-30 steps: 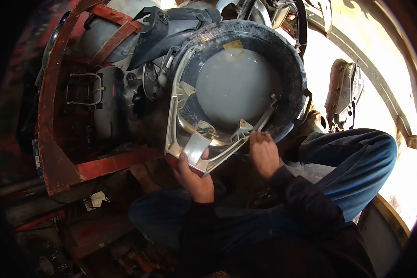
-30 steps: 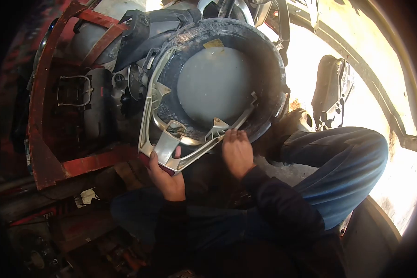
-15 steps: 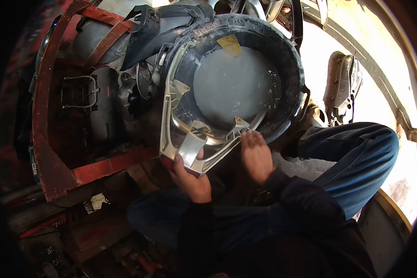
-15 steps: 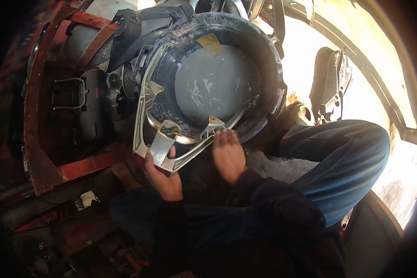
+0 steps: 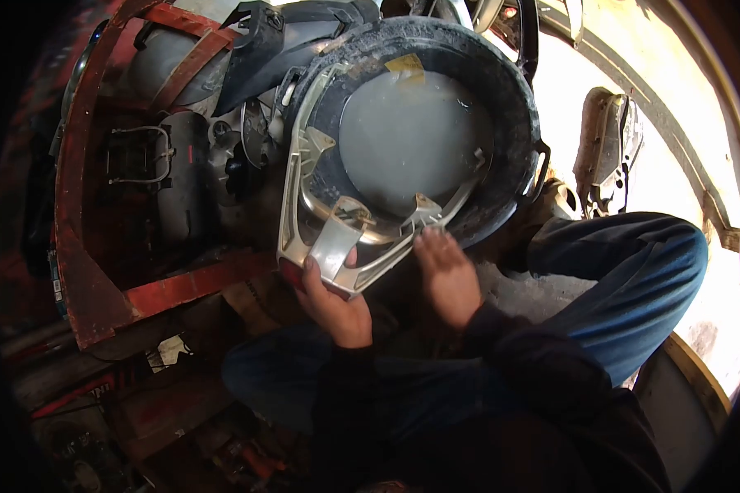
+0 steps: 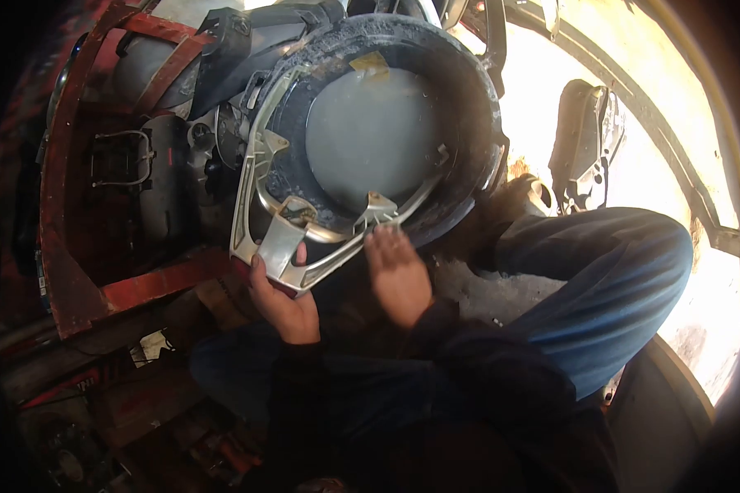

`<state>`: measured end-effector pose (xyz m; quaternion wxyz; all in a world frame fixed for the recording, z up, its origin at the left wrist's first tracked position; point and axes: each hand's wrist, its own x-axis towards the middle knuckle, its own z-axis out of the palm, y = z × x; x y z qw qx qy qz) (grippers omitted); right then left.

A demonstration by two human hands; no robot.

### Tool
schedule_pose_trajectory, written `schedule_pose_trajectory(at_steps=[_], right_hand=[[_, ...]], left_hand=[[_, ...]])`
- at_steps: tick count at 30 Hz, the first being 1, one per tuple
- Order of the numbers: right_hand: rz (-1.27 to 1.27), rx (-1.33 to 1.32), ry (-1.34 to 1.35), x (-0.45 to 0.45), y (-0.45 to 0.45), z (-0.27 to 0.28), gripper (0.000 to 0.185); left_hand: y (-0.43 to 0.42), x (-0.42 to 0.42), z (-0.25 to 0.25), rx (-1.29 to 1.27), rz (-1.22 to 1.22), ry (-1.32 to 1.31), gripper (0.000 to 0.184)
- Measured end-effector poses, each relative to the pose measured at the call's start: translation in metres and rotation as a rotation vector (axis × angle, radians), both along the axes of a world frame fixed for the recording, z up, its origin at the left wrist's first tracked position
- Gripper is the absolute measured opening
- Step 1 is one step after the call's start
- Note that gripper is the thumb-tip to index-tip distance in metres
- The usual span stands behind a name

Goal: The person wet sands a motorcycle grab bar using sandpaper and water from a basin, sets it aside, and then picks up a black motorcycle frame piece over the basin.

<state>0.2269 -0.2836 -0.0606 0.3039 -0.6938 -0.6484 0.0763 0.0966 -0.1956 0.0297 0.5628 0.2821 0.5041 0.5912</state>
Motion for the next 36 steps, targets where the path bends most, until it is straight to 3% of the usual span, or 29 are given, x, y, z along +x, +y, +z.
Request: schedule_pose_trajectory(at_steps=[3,6,8,11,14,18,21,22,24,25,27,28,30,34,36], right_hand=[[-0.172,-0.227,0.064,0.016,0.015,-0.005,0.044],[-0.002,0.093,0.120,-0.034,-0.001,0.040,0.046],[0.040,0.106,0.200,-0.029,-0.001,0.042,0.046],[-0.145,0.063,0.378,-0.023,0.005,0.035,0.042],[0.097,0.287,0.398,-0.051,0.003,0.083,0.039],[0.087,0.258,0.493,-0.027,0.008,0.054,0.034],[0.172,0.365,0.569,-0.034,0.012,0.080,0.032],[0.166,0.334,0.564,-0.025,0.017,0.069,0.031],[0.142,0.290,0.577,-0.025,0.014,0.070,0.045],[0.143,0.296,0.571,-0.023,0.017,0.070,0.045],[0.333,0.383,0.566,-0.023,0.011,0.072,0.049],[0.290,0.322,0.431,-0.012,0.015,0.063,0.040],[0.132,0.298,0.509,0.006,0.017,0.051,0.044],[0.029,0.425,0.510,0.014,0.021,0.107,0.047],[0.155,0.393,0.506,0.000,0.034,0.120,0.044]], left_hand=[[-0.008,0.004,0.005,0.013,0.001,-0.011,0.054],[-0.005,0.007,0.000,0.067,-0.019,-0.012,0.054],[0.000,0.002,-0.001,0.091,-0.077,-0.114,0.051],[-0.006,0.007,-0.001,0.119,-0.043,-0.071,0.052],[-0.009,0.009,-0.005,0.117,-0.036,-0.111,0.055],[-0.008,0.007,0.002,0.116,-0.074,-0.135,0.063],[-0.010,0.001,-0.001,0.017,-0.135,-0.125,0.068],[-0.010,0.002,0.000,0.019,-0.134,-0.123,0.068],[-0.009,0.010,0.001,0.096,-0.103,-0.111,0.070],[-0.011,0.002,0.001,-0.031,-0.138,-0.167,0.069],[-0.009,0.000,0.000,0.021,-0.147,-0.176,0.069],[-0.005,0.003,0.001,0.088,-0.155,-0.194,0.069],[-0.002,0.005,0.007,0.081,-0.133,-0.197,0.069],[-0.003,0.005,0.010,0.076,-0.172,-0.286,0.066],[-0.005,0.007,0.010,0.052,-0.187,-0.363,0.069]])
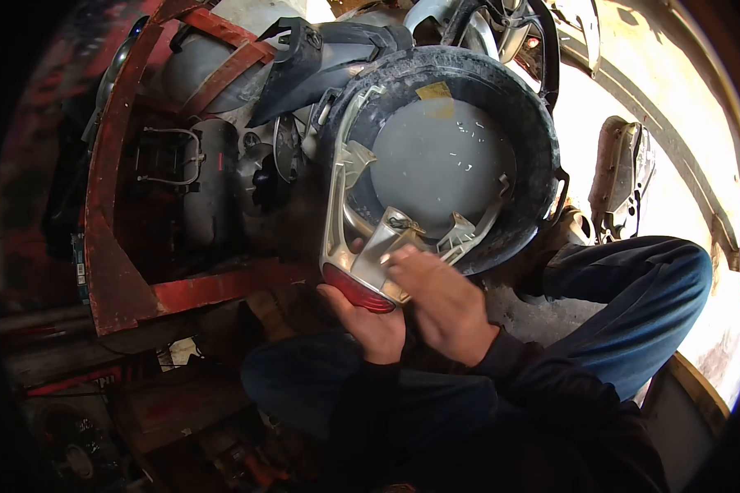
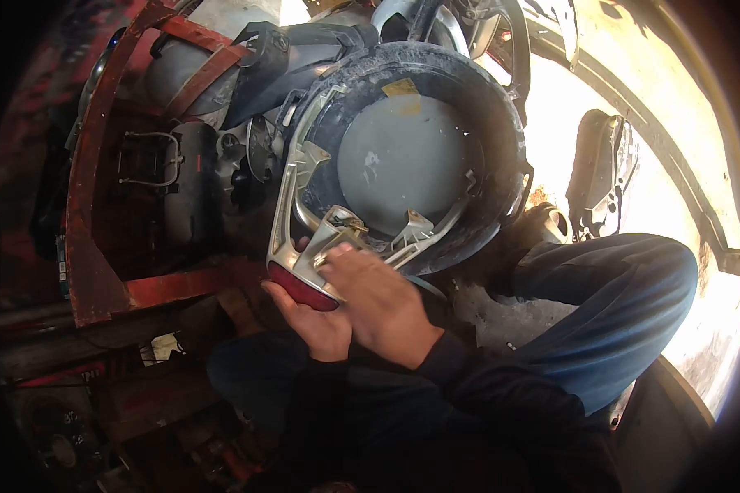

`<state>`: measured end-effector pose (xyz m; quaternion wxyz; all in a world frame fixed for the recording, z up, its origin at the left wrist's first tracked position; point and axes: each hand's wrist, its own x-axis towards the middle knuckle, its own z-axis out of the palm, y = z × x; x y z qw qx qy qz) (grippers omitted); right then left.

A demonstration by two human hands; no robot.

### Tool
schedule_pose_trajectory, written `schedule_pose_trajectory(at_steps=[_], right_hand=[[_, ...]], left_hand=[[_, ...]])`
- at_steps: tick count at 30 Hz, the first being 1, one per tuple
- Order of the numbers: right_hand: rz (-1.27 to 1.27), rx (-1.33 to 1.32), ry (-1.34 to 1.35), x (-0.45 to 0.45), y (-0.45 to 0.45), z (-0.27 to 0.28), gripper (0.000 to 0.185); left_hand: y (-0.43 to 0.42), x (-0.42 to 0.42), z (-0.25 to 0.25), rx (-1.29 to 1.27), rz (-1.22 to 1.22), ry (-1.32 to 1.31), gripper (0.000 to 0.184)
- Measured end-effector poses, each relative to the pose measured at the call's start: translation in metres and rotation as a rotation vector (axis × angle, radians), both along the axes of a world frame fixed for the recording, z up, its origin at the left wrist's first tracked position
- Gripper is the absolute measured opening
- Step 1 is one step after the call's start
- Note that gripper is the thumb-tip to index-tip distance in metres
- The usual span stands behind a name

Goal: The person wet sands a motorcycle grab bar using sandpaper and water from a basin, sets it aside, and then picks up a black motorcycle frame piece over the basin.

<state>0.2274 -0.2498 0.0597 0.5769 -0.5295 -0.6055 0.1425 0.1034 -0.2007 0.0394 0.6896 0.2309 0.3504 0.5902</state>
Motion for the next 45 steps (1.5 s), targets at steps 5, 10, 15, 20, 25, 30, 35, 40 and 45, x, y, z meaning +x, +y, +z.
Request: schedule_pose_trajectory(at_steps=[5,10,15,20,25,30,35,40,45], right_hand=[[0.056,-0.058,-0.283,-0.027,0.023,-0.006,0.043],[0.028,-0.153,-0.109,-0.052,0.064,0.013,0.046],[0.050,-0.239,-0.360,-0.045,0.100,0.007,0.057],[-0.082,-0.268,-0.413,-0.079,0.075,0.003,0.055],[-0.052,-0.382,-0.347,-0.052,0.132,0.012,0.047],[-0.119,-0.308,-0.404,-0.061,0.148,-0.009,0.030],[-0.011,-0.422,-0.181,-0.022,0.191,-0.009,0.016],[-0.149,-0.210,0.134,0.042,0.108,0.013,0.032],[-0.118,-0.238,0.162,0.006,-0.012,-0.030,0.037]], left_hand=[[0.003,-0.007,-0.001,0.035,-0.098,0.000,0.073],[0.004,0.006,-0.011,-0.018,0.171,-0.306,0.068],[-0.001,0.014,0.021,-0.178,0.142,0.192,0.078],[0.006,-0.027,-0.050,0.242,-0.089,0.793,0.074],[0.002,-0.002,0.008,-0.075,0.070,0.135,0.071],[0.004,-0.008,-0.003,-0.062,0.038,0.152,0.073],[0.006,-0.022,-0.009,0.041,-0.150,0.171,0.078],[0.009,-0.015,-0.003,-0.056,-0.024,0.129,0.076],[0.009,-0.008,-0.003,0.031,-0.028,0.185,0.073]])
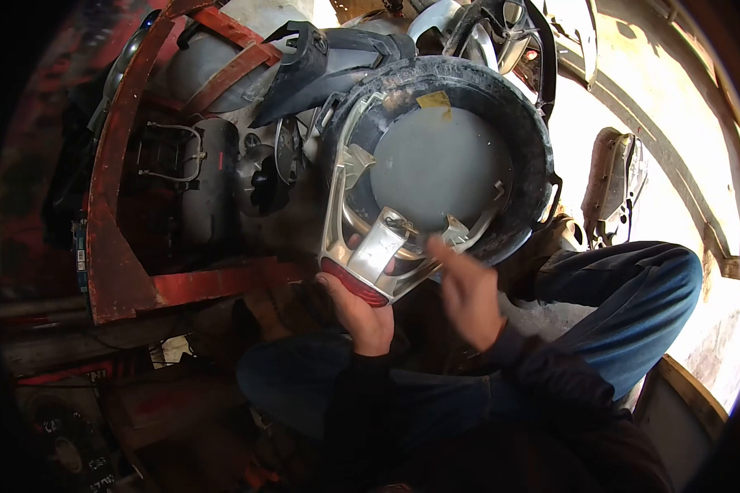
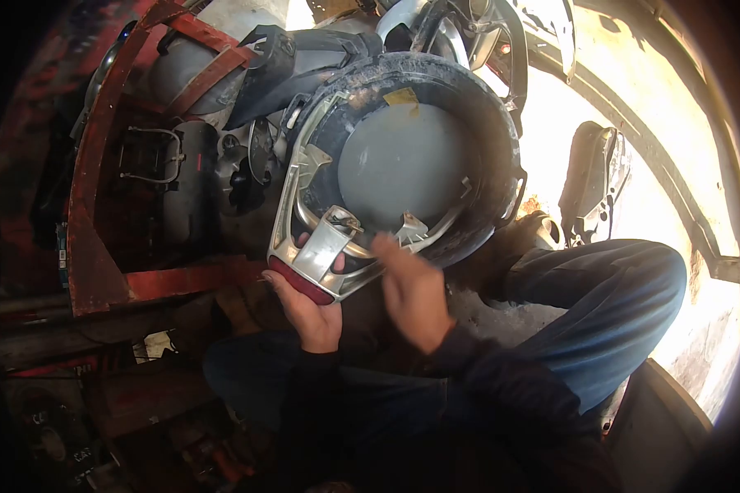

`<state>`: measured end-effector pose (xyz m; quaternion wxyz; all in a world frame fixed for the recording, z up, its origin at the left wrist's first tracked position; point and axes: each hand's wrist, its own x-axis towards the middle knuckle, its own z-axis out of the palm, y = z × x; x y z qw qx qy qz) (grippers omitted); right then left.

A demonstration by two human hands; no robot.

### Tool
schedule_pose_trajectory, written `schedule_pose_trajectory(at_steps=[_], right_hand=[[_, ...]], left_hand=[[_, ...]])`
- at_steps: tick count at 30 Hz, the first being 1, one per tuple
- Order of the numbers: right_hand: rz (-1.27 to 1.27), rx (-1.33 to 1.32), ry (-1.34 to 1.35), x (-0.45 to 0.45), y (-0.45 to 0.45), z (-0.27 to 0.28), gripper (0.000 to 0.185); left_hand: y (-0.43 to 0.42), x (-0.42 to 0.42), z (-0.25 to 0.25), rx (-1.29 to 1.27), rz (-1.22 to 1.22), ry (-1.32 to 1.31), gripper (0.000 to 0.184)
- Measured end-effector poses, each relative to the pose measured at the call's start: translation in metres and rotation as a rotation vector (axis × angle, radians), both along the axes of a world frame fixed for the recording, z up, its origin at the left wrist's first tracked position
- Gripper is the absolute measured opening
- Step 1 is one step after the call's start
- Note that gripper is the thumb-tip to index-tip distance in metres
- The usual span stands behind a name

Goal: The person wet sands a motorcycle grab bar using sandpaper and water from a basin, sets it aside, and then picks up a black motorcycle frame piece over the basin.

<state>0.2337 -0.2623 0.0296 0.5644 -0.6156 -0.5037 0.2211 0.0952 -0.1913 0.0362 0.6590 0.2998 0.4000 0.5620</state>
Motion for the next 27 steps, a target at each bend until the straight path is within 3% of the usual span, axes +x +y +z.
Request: schedule_pose_trajectory(at_steps=[4,7,13,16,19,21,23,27], right_hand=[[0.225,0.108,-0.225,-0.024,-0.019,-0.017,0.037],[0.040,-0.117,-0.314,0.002,-0.017,-0.062,0.039],[0.182,0.101,-0.295,-0.024,-0.017,-0.027,0.032],[0.028,-0.168,-0.259,0.007,-0.014,-0.058,0.037],[0.150,0.009,-0.211,-0.021,-0.026,-0.024,0.042],[0.172,0.032,-0.209,-0.013,-0.026,-0.033,0.045],[0.006,-0.147,-0.205,0.018,-0.020,-0.076,0.047],[-0.089,-0.210,-0.094,0.028,-0.011,-0.073,0.039]], left_hand=[[-0.001,0.002,0.001,0.009,0.006,0.049,0.077],[-0.001,0.002,0.000,-0.064,0.121,0.053,0.076],[0.000,-0.006,-0.009,0.026,0.021,0.003,0.070],[-0.006,-0.002,-0.007,-0.036,0.088,0.009,0.072],[-0.003,0.000,-0.008,-0.033,0.080,-0.011,0.074],[-0.003,0.000,-0.001,-0.008,0.015,-0.104,0.077],[0.000,-0.010,-0.001,-0.011,-0.036,-0.178,0.080],[0.001,-0.005,0.007,-0.009,-0.101,-0.211,0.084]])
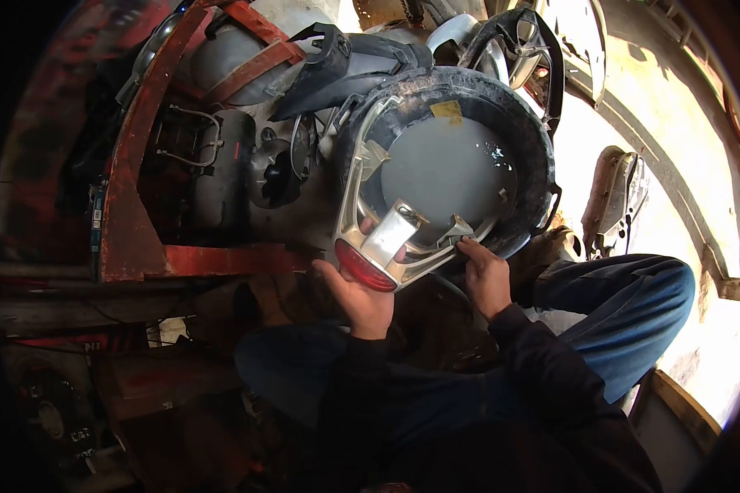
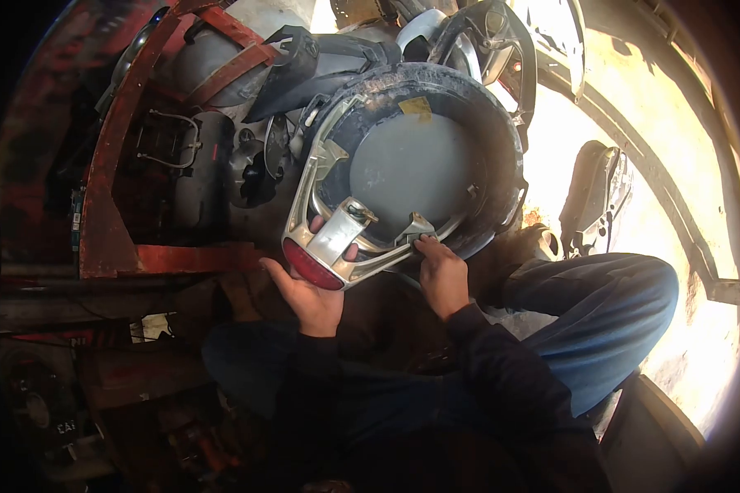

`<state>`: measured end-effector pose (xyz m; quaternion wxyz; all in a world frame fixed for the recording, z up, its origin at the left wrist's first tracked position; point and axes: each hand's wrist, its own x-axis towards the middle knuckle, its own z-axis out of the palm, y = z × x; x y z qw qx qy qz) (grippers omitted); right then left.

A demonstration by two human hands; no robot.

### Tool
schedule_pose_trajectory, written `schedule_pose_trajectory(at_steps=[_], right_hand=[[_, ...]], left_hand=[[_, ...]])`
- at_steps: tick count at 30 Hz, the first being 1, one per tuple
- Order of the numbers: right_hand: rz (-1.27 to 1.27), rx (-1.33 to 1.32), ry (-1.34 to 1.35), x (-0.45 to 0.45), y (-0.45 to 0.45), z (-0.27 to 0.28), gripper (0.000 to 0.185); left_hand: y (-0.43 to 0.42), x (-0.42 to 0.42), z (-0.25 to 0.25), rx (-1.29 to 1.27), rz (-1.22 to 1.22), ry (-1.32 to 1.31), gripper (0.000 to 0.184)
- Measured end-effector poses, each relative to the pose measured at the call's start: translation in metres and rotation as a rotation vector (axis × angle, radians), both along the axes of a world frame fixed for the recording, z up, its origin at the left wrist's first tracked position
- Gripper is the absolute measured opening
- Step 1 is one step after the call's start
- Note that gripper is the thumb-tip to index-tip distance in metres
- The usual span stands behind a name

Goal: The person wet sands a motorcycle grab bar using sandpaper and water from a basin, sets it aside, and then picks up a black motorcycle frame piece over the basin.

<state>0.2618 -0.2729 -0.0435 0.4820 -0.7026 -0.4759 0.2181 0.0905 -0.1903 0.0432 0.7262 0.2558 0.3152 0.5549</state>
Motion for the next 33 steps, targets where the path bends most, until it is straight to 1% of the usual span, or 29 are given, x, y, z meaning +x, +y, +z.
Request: schedule_pose_trajectory(at_steps=[1,2,3,4,5,6,7,9,10,12,14,17,18,20,21,22,24,25,26,28,29,32,33], right_hand=[[-0.027,0.044,-0.042,0.000,0.000,-0.005,0.029],[-0.022,0.043,-0.039,0.001,0.000,-0.006,0.029],[-0.073,0.011,0.102,0.004,0.001,-0.006,0.027],[-0.124,-0.022,0.244,0.007,0.003,-0.006,0.026],[-0.119,-0.021,0.243,0.011,0.004,-0.007,0.026],[-0.179,-0.017,0.380,0.017,0.006,-0.008,0.025],[-0.238,-0.013,0.515,0.023,0.009,-0.008,0.025],[-0.330,0.009,0.741,0.031,0.014,-0.010,0.027],[-0.325,0.009,0.733,0.036,0.016,-0.013,0.027],[-0.349,0.092,0.881,0.044,0.019,-0.021,0.027],[-0.322,0.085,0.897,0.051,0.018,-0.017,0.027],[-0.285,0.065,0.888,0.059,0.021,-0.004,0.028],[-0.277,0.042,0.872,0.060,0.021,0.000,0.028],[-0.267,0.061,0.869,0.064,0.023,0.001,0.028],[-0.267,0.076,0.873,0.065,0.024,0.003,0.029],[-0.252,0.078,0.868,0.066,0.024,0.006,0.029],[-0.278,0.095,0.864,0.070,0.027,0.013,0.029],[-0.258,0.130,0.863,0.071,0.027,0.013,0.030],[-0.244,0.137,0.858,0.074,0.026,0.016,0.030],[-0.255,0.111,0.774,0.079,0.027,0.021,0.030],[-0.245,0.126,0.791,0.081,0.028,0.021,0.029],[-0.234,0.173,0.863,0.082,0.039,0.036,0.030],[-0.224,0.185,0.866,0.084,0.044,0.033,0.029]], left_hand=[[0.000,0.000,0.001,-0.002,0.005,0.003,0.084],[0.000,0.000,0.001,0.019,-0.014,-0.006,0.077],[0.001,-0.001,0.002,0.043,-0.033,-0.018,0.070],[0.002,-0.002,0.001,0.045,-0.028,-0.018,0.070],[0.002,-0.004,0.000,0.093,-0.052,0.098,0.062],[0.003,-0.004,0.002,0.140,-0.077,0.213,0.055],[0.004,-0.004,0.004,0.143,-0.073,0.209,0.055],[0.003,0.000,0.011,0.137,-0.046,0.312,0.043],[0.004,0.001,0.014,0.136,-0.041,0.305,0.043],[0.006,0.002,0.022,0.109,-0.012,0.264,0.041],[0.012,0.001,0.039,0.166,-0.007,0.222,0.045],[0.021,-0.008,0.068,0.195,-0.075,0.312,0.052],[0.022,-0.010,0.076,0.198,-0.067,0.304,0.052],[0.027,-0.015,0.088,0.326,-0.133,0.481,0.053],[0.030,-0.016,0.094,0.386,-0.128,0.560,0.053],[0.033,-0.018,0.100,0.390,-0.113,0.556,0.053],[0.038,-0.021,0.113,0.704,-0.169,0.979,0.054],[0.036,-0.018,0.119,0.762,-0.135,1.060,0.056],[0.035,-0.017,0.128,0.766,-0.119,1.058,0.056],[0.034,-0.017,0.143,1.071,-0.100,1.284,0.060],[0.035,-0.020,0.143,1.135,-0.130,1.292,0.062],[0.031,-0.018,0.153,1.138,-0.316,1.227,0.062],[0.029,-0.015,0.159,1.261,-0.323,1.264,0.063]])
